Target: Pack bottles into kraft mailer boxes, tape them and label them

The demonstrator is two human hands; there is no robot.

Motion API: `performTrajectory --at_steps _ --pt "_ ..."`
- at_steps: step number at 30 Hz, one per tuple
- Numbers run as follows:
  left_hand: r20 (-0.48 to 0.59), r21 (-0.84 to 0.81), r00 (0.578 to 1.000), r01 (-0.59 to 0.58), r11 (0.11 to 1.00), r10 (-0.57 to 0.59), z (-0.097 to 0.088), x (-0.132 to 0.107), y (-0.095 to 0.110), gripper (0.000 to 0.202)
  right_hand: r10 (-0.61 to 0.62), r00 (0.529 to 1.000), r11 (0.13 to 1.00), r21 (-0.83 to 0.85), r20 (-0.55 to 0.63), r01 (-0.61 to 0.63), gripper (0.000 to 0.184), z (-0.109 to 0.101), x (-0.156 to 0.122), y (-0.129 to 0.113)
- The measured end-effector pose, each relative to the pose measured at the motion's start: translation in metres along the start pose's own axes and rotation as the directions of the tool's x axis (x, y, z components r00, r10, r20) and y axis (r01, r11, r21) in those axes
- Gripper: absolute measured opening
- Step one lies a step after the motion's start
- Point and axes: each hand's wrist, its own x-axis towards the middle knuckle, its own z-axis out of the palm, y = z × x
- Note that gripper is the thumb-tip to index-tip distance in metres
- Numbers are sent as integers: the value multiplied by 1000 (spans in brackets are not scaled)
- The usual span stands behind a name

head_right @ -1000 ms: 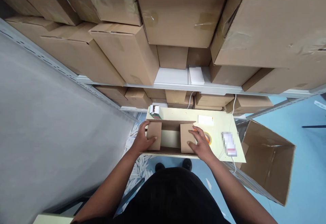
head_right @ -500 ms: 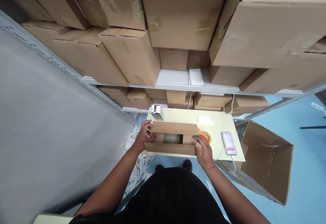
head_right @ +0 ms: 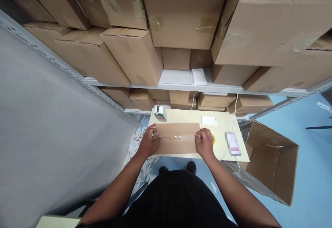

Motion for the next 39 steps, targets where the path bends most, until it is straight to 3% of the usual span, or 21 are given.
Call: performTrajectory --at_steps 9,13,16,19,23,27,29,32,35,37,39 --pt "156 174 975 -183 968 156 19 -12 34 57 24 1000 1000 7 3 -24 20 3 2 2" --pt "162 202 971 -205 958 174 22 -12 32 60 56 998 998 27 8 -56 28 0 2 0" --pt "163 208 968 -221 953 189 22 -11 28 62 151 988 979 135 33 -154 34 -10 -1 4" --pt "169 216 966 -231 949 197 23 -11 27 63 274 961 937 213 40 -276 39 -24 -13 15" --pt "177 228 964 -237 945 199 22 -11 26 62 339 938 923 166 79 -347 42 -36 -35 31" --pt "171 188 967 -220 957 189 21 -9 26 62 315 925 907 218 215 -359 47 -26 -41 37" --pt "163 172 968 -220 960 193 21 -8 25 62 341 913 891 234 223 -389 50 -17 -34 43" --pt "159 186 966 -233 955 205 22 -7 24 63 374 920 924 36 118 -380 41 -11 -16 65" --pt "163 215 961 -255 943 223 22 -6 24 63 303 953 922 -256 16 -288 33 -12 -3 94" --pt "175 264 955 -280 923 240 22 -6 24 63 251 967 882 -423 49 -207 35 -12 1 111" --pt "199 347 949 -301 888 244 21 -6 26 63 269 950 800 -585 157 -130 39 -9 3 120"
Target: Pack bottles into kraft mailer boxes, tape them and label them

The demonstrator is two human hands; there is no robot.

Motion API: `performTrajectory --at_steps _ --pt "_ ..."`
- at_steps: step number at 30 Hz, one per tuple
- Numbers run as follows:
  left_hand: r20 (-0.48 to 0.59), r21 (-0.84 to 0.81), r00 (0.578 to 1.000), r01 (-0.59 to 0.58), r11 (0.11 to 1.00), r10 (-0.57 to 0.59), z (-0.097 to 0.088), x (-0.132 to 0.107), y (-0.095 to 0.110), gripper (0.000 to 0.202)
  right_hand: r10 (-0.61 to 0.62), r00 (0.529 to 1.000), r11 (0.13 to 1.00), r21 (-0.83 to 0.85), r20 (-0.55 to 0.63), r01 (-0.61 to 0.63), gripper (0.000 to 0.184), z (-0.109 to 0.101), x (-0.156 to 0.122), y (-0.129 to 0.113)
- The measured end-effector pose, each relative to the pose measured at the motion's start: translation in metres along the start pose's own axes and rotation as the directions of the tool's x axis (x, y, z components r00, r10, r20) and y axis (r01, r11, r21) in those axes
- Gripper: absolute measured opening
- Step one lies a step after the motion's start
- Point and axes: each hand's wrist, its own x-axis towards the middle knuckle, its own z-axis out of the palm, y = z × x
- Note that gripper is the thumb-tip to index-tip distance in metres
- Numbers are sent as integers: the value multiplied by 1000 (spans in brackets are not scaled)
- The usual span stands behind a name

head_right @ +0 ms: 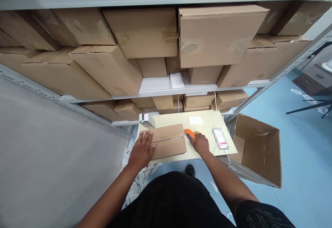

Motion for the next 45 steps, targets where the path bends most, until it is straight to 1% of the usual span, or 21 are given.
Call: performTrajectory --at_steps 3,5,8,11,13,15,16,17,18,20,21,23,24,25,27,28,30,33,38,41,45 --pt "46 148 999 -1 989 -6 -3 0 3 62 34 979 975 -221 200 11 43 8 2 -2" --pt "67 215 998 -5 977 -10 -4 0 5 62 62 963 956 -294 263 18 38 11 3 -6" --pt "72 251 997 -18 968 0 -4 -1 6 61 30 959 944 -324 283 66 31 12 5 -11" --pt "50 242 999 -19 970 7 -3 -2 6 61 -11 972 956 -283 233 79 30 7 5 -10" --pt "36 222 999 -19 975 11 -2 -3 6 59 46 985 984 -178 168 -16 30 -5 1 -3" --pt "19 191 1000 -14 982 10 -1 -4 7 56 155 982 987 32 103 -159 30 -25 -5 7" --pt "6 173 1000 -5 985 4 -1 -5 7 54 199 978 964 169 64 -207 32 -39 -7 11" --pt "-11 155 1000 7 988 -5 -1 -6 7 53 224 974 928 305 7 -216 33 -55 -10 12" --pt "-30 136 999 18 991 -14 0 -7 8 52 233 970 885 427 -65 -185 35 -71 -11 10" --pt "-70 100 997 38 994 -31 0 -9 8 50 217 961 793 604 -169 -73 43 -104 -12 -8" --pt "-90 84 995 45 995 -38 1 -9 8 49 194 965 749 661 -177 -30 48 -118 -12 -25" --pt "-122 56 991 54 997 -47 1 -10 8 45 41 993 698 714 -113 53 53 -137 -8 -70" --pt "-134 42 989 60 997 -54 0 -10 7 43 -54 996 684 725 -66 85 54 -142 -6 -95" --pt "-145 27 987 68 997 -63 -1 -10 7 41 -143 990 679 726 -15 109 55 -143 -3 -121" --pt "-158 -8 984 84 996 -84 -3 -9 7 38 -278 957 694 706 85 139 60 -139 1 -167" --pt "-163 -27 982 93 995 -96 -5 -9 6 36 -326 938 706 690 120 158 62 -135 2 -185" --pt "-171 -59 979 104 993 -113 -8 -9 5 32 -389 906 729 657 167 192 65 -127 2 -209" --pt "-195 -86 972 115 990 -130 -8 -9 3 34 -421 884 763 606 203 223 66 -119 0 -222" --pt "-217 -129 965 125 984 -151 -1 -9 1 41 -400 888 802 555 226 220 66 -122 -4 -223" --pt "-224 -147 963 119 982 -150 1 -9 2 40 -389 891 805 557 233 205 66 -126 -8 -222" --pt "-215 -172 965 116 978 -152 1 -7 2 41 -377 896 783 598 234 173 65 -127 -12 -217"
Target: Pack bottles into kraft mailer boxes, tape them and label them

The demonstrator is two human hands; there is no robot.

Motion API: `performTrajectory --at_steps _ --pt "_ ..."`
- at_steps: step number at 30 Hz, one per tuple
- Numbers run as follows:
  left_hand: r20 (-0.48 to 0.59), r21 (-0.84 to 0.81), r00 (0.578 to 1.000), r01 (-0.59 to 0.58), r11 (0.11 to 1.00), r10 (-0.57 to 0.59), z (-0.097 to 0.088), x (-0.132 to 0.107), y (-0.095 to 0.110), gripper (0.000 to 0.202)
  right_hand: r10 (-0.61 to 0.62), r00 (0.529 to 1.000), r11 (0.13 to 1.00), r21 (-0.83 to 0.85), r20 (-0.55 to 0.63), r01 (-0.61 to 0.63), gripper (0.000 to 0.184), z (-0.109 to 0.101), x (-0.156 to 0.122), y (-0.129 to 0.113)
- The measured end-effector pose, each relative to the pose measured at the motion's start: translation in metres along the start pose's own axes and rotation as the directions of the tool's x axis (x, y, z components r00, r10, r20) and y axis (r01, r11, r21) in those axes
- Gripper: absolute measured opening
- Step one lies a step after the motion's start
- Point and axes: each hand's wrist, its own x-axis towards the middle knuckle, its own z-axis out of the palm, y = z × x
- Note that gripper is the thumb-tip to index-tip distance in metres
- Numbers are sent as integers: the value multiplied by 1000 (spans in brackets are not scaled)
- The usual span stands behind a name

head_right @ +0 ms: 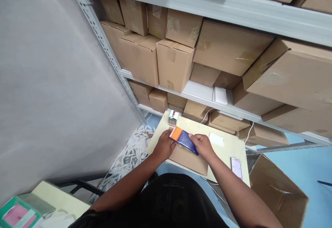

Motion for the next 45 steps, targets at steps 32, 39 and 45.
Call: performTrajectory --at_steps 32,39,45 --pt "343 -713 809 555 428 -478 -41 27 5 54 -32 997 976 -213 70 46 67 0 -1 -8" --pt "310 -722 821 531 443 -479 -33 27 -1 55 -22 998 977 -209 64 35 67 0 -1 -1" --pt "416 -757 789 576 310 -452 -37 28 -1 61 -1 998 972 -233 67 17 66 1 -2 -2"
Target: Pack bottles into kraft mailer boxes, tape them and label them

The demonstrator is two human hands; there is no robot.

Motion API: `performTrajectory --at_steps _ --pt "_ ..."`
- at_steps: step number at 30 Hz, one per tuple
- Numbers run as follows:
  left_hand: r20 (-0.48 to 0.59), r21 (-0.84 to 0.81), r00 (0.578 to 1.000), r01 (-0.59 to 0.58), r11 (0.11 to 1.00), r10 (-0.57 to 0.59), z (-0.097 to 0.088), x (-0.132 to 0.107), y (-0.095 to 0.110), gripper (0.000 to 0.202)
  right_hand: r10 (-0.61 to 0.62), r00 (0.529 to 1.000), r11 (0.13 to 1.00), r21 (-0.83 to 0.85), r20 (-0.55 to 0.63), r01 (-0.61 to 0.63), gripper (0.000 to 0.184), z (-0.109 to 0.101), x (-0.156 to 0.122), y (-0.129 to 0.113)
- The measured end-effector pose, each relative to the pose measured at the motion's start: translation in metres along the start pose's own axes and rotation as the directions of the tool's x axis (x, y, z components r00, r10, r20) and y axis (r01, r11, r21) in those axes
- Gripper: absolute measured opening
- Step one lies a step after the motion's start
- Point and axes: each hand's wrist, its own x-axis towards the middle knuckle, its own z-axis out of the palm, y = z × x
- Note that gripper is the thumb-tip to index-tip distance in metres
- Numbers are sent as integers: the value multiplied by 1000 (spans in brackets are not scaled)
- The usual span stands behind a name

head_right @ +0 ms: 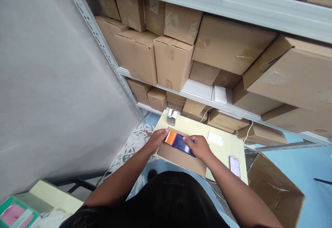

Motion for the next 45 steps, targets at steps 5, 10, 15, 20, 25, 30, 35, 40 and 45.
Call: performTrajectory --at_steps 5,10,15,20,25,30,35,40,45 --pt "-3 -28 1000 -26 999 26 2 3 2 52 -3 1000 999 36 -1 3 66 -2 0 -2" --pt "-14 50 1000 -27 998 28 3 1 -1 48 -37 999 992 118 13 35 66 -3 0 9" --pt "-1 68 1000 -6 998 6 6 -1 2 42 -49 998 983 181 28 43 66 -3 -1 14" --pt "-88 199 995 -30 980 48 -3 6 5 36 0 999 987 159 45 -7 66 -9 4 8" --pt "-188 226 981 2 974 42 -30 5 16 25 68 994 989 129 84 -78 66 -25 0 9" --pt "-214 328 976 27 944 47 -47 1 -2 26 95 993 995 -28 65 -93 65 -23 -12 6" --pt "-245 387 968 47 921 54 -47 14 -43 33 104 991 962 -260 90 -78 64 -12 -9 -14" --pt "-234 446 969 41 894 73 -40 23 -60 37 110 991 939 -335 78 -78 63 -12 -2 -24" --pt "-249 586 967 102 804 59 -34 26 -58 35 129 989 941 -325 77 -97 63 -13 2 -21"
